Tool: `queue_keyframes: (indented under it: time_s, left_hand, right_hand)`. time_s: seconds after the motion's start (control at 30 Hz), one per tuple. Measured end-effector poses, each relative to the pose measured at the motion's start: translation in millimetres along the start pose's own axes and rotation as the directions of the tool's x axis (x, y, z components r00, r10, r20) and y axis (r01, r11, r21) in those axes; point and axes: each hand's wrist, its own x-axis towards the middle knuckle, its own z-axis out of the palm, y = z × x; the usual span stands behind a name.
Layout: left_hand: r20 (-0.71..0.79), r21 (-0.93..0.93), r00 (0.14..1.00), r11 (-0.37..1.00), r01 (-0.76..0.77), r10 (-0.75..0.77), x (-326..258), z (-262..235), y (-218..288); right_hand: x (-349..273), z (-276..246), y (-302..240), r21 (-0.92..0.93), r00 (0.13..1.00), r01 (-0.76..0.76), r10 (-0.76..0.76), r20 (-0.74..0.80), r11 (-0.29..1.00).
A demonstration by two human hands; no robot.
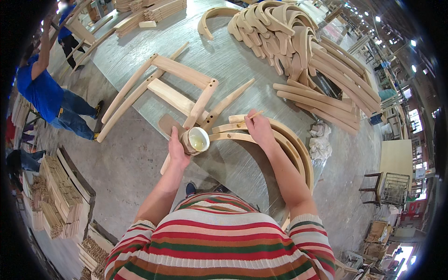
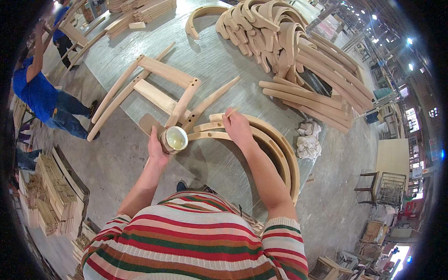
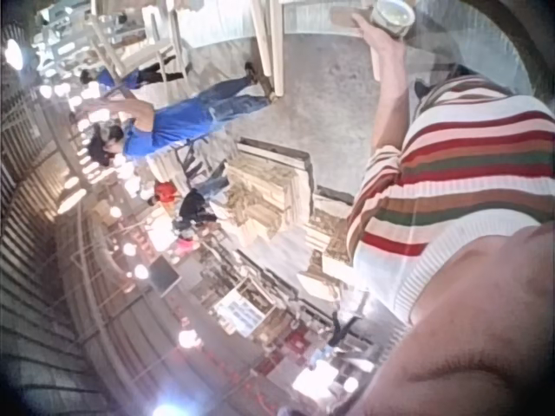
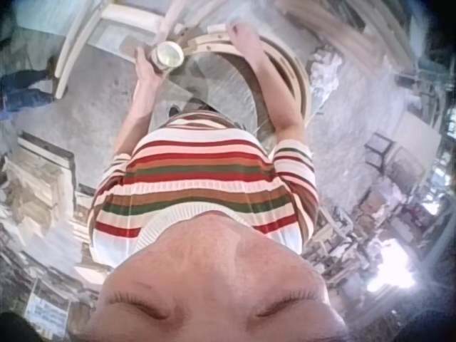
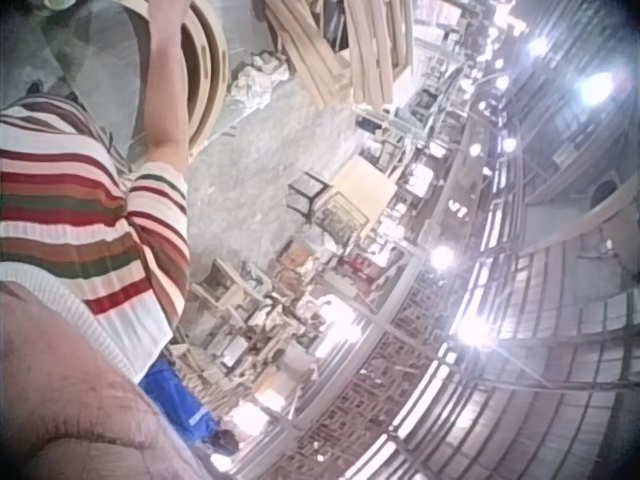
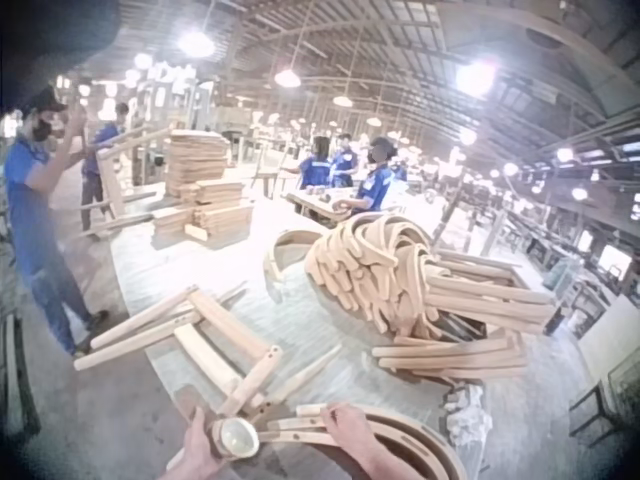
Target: The person applies glue to wooden chair components using a brush and a small container. They dip the brush into the container and apply the substance to joints and edges of chair frames and curved backrest pieces. The person handles multiple parts one at a time, placing them on the table after treatment.
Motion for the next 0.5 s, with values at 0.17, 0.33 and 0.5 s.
queue_keyframes:
  time_s: [0.17, 0.33, 0.5]
  left_hand:
    - [0.017, 0.037, 1.0, 0.999, 0.018, -0.019, -3.0, 4.1, -5.5]
    - [0.059, 0.03, 0.998, 1.0, 0.008, -0.01, -0.8, 5.1, -10.4]
    - [0.124, 0.062, 0.992, 0.998, -0.02, 0.012, -10.7, 24.8, -3.1]
  right_hand:
    - [0.0, -0.1, -3.2, 0.04, 0.998, -0.049, 0.047, 0.03, 0.998]
    - [-3.1, -2.5, -10.3, -0.038, 0.999, -0.033, 0.033, -0.011, 0.999]
    - [-19.7, -19.4, -30.4, 0.439, 0.982, -0.075, 0.142, -0.121, 0.895]
